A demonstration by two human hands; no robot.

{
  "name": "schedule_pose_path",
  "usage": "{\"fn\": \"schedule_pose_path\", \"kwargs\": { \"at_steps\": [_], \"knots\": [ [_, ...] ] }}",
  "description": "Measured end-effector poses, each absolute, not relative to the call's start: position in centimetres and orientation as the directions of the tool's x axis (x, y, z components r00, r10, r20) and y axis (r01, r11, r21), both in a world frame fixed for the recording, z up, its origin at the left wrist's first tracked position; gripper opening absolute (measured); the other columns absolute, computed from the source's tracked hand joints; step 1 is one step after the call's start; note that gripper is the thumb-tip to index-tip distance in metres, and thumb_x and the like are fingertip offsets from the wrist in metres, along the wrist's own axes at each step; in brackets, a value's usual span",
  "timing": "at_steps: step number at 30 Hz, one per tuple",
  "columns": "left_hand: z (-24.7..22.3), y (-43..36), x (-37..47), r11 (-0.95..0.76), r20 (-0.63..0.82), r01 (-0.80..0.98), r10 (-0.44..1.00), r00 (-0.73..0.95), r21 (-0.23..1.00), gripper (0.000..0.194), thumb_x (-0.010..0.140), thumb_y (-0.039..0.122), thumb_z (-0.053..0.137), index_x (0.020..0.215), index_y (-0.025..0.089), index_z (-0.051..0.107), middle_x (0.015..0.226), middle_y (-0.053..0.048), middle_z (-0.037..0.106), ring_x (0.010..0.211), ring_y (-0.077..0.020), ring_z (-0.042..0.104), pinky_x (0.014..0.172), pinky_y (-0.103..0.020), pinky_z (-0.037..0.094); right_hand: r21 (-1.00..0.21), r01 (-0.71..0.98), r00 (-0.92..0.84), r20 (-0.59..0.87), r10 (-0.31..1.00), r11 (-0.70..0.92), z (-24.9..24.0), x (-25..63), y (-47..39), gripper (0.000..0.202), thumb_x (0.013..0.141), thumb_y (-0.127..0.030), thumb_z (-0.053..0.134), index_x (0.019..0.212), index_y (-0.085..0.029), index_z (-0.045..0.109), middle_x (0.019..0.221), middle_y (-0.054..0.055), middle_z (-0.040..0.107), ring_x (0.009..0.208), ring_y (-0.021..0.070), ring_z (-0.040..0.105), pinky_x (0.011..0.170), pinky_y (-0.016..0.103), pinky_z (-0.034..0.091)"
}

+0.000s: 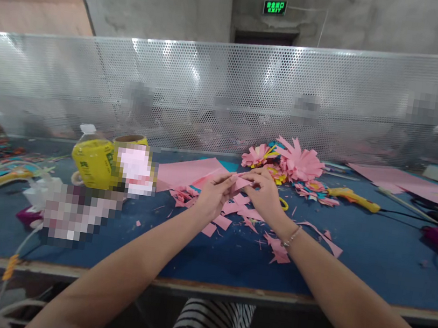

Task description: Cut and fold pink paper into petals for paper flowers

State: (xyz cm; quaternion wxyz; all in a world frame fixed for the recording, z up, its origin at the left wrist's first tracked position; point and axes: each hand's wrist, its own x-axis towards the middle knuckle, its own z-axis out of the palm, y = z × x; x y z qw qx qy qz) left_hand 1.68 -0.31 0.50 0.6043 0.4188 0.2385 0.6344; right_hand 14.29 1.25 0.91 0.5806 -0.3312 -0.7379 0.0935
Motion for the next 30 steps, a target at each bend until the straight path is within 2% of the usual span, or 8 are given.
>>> {"fn": "schedule_pose_path", "kwargs": {
  "at_steps": [6,11,13,17,21,27,30],
  "knots": [
    [0.4,-0.1,1.7,-0.179,0.227,-0.499,0.973,0.037,0.848,0.021,0.057,0.026,0.067,0.073,0.015,0.061,0.055,0.006,0.049,0.052,-0.0031,0.046,0.067,-0.027,0.046,-0.558,0.395,-0.059,0.777,0.626,0.73,0.7,14.3,1.5,0.015,0.061,-0.011,0.054,0.07,-0.019,0.063,0.09,0.006,0.047,0.088,0.0181,0.047,0.064,0.031,0.047],
    [0.3,0.0,1.9,-0.22,0.254,-0.491,0.967,0.002,0.843,0.019,0.056,0.025,0.067,0.07,0.014,0.06,0.062,0.003,0.052,0.06,-0.0049,0.049,0.067,-0.024,0.044,-0.578,0.377,-0.091,0.755,0.649,0.724,0.9,14.3,1.4,0.011,0.063,-0.014,0.054,0.07,-0.018,0.061,0.092,0.006,0.047,0.09,0.0176,0.048,0.068,0.032,0.047],
    [0.3,0.0,1.9,-0.256,0.292,-0.483,0.956,0.0,0.838,0.017,0.057,0.025,0.066,0.068,0.013,0.06,0.059,0.003,0.051,0.057,-0.0042,0.047,0.064,-0.022,0.043,-0.588,0.36,-0.108,0.745,0.658,0.724,0.9,14.3,1.4,0.01,0.063,-0.013,0.054,0.07,-0.017,0.058,0.09,0.006,0.047,0.088,0.0168,0.048,0.069,0.031,0.047],
    [0.5,0.2,1.6,-0.326,0.353,-0.467,0.935,-0.031,0.822,0.015,0.057,0.025,0.065,0.061,0.013,0.057,0.051,0.005,0.044,0.049,-0.0024,0.04,0.057,-0.019,0.041,-0.64,0.235,-0.146,0.721,0.678,0.731,0.7,14.3,1.6,0.02,0.062,-0.013,0.054,0.081,-0.018,0.05,0.09,0.005,0.048,0.08,0.0137,0.051,0.066,0.028,0.047],
    [0.5,0.6,1.2,-0.362,0.364,-0.441,0.928,-0.084,0.821,0.017,0.056,0.027,0.066,0.063,0.013,0.058,0.05,0.005,0.044,0.049,-0.0029,0.04,0.057,-0.019,0.04,-0.727,0.104,-0.175,0.658,0.732,0.678,0.5,14.3,1.8,0.026,0.065,-0.019,0.054,0.089,-0.019,0.044,0.092,0.005,0.05,0.078,0.0125,0.053,0.065,0.027,0.046],
    [0.3,0.9,1.1,-0.401,0.399,-0.408,0.912,-0.095,0.82,0.016,0.058,0.027,0.065,0.063,0.013,0.059,0.05,0.005,0.044,0.049,-0.0029,0.04,0.057,-0.019,0.04,-0.704,0.28,-0.153,0.639,0.754,0.653,0.9,14.2,1.3,0.018,0.068,-0.028,0.054,0.082,-0.016,0.053,0.074,0.003,0.056,0.067,0.0123,0.053,0.064,0.028,0.045],
    [0.2,0.8,1.1,-0.403,0.4,-0.393,0.912,-0.093,0.827,0.017,0.058,0.028,0.065,0.064,0.013,0.06,0.052,0.005,0.045,0.049,-0.0027,0.04,0.057,-0.019,0.041,-0.704,0.288,-0.153,0.636,0.757,0.649,0.9,14.3,1.4,0.017,0.07,-0.031,0.051,0.079,-0.016,0.056,0.07,0.002,0.057,0.063,0.012,0.053,0.061,0.027,0.044]
  ]
}}
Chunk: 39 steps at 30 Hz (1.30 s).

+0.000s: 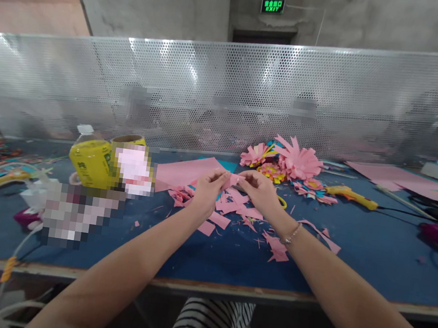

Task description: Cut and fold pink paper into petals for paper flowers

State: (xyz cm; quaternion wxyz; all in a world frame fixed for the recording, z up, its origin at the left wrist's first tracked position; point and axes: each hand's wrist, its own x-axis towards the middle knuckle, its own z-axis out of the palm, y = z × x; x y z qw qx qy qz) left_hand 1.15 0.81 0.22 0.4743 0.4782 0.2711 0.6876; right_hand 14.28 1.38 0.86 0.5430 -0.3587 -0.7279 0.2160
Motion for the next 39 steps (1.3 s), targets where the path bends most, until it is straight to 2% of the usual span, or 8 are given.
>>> {"fn": "schedule_pose_path", "kwargs": {
  "at_steps": [5,10,16,21,27,32,39],
  "knots": [
    [0.2,0.7,1.2,-0.383,0.378,-0.37,0.922,-0.09,0.847,0.02,0.057,0.03,0.065,0.067,0.014,0.06,0.053,0.005,0.047,0.051,-0.004,0.044,0.058,-0.022,0.043,-0.756,0.18,-0.156,0.609,0.777,0.629,0.2,14.3,2.1,0.017,0.071,-0.033,0.051,0.075,-0.017,0.055,0.066,0.002,0.058,0.062,0.0127,0.056,0.062,0.028,0.045],
    [0.0,1.0,1.0,-0.423,0.406,-0.261,0.906,-0.118,0.868,0.021,0.057,0.03,0.065,0.071,0.014,0.061,0.06,0.003,0.054,0.055,-0.0058,0.048,0.057,-0.021,0.043,-0.824,0.077,-0.14,0.549,0.824,0.562,-0.2,14.4,2.7,0.016,0.068,-0.033,0.054,0.071,-0.017,0.055,0.062,0.001,0.058,0.059,0.0117,0.056,0.059,0.026,0.045],
    [-0.2,1.4,0.8,-0.412,0.411,-0.202,0.91,-0.05,0.889,0.022,0.057,0.028,0.065,0.072,0.013,0.061,0.059,0.001,0.056,0.056,-0.008,0.052,0.058,-0.023,0.043,-0.856,0.031,-0.144,0.507,0.85,0.516,-0.2,14.3,2.7,0.015,0.066,-0.031,0.056,0.069,-0.016,0.055,0.057,-0.001,0.056,0.055,0.0101,0.054,0.054,0.023,0.043],
    [-0.3,1.5,0.7,-0.423,0.426,-0.163,0.905,-0.019,0.892,0.019,0.057,0.026,0.065,0.069,0.012,0.06,0.058,0.001,0.055,0.056,-0.0082,0.052,0.06,-0.023,0.044,-0.87,0.07,-0.176,0.47,0.865,0.487,0.3,14.1,2.2,0.015,0.064,-0.03,0.057,0.067,-0.016,0.054,0.058,-0.001,0.056,0.052,0.0088,0.052,0.052,0.022,0.043],
    [-0.3,1.5,0.7,-0.409,0.415,-0.157,0.91,0.006,0.899,0.019,0.056,0.025,0.065,0.068,0.013,0.058,0.062,0.001,0.057,0.061,-0.0088,0.054,0.065,-0.025,0.045,-0.84,0.174,-0.157,0.492,0.856,0.514,0.7,14.3,1.8,0.015,0.064,-0.031,0.057,0.064,-0.016,0.054,0.054,-0.001,0.055,0.048,0.009,0.05,0.049,0.022,0.041],
    [0.0,1.1,0.7,-0.361,0.365,-0.065,0.927,0.088,0.93,0.018,0.057,0.024,0.063,0.068,0.012,0.056,0.056,0.001,0.055,0.056,-0.0083,0.052,0.056,-0.022,0.042,-0.829,0.176,-0.138,0.514,0.847,0.531,0.8,14.5,1.8,0.015,0.066,-0.03,0.055,0.062,-0.016,0.052,0.052,-0.001,0.054,0.046,0.0085,0.047,0.046,0.022,0.039],
    [0.1,1.1,0.5,-0.448,0.437,0.042,0.887,0.149,0.893,0.014,0.06,0.02,0.058,0.056,0.013,0.046,0.049,0.004,0.046,0.046,-0.0051,0.044,0.047,-0.019,0.035,-0.812,0.232,-0.14,0.517,0.844,0.536,0.5,14.4,2.0,0.014,0.067,-0.03,0.055,0.067,-0.016,0.054,0.053,-0.002,0.053,0.047,0.0093,0.048,0.045,0.022,0.038]
  ]
}}
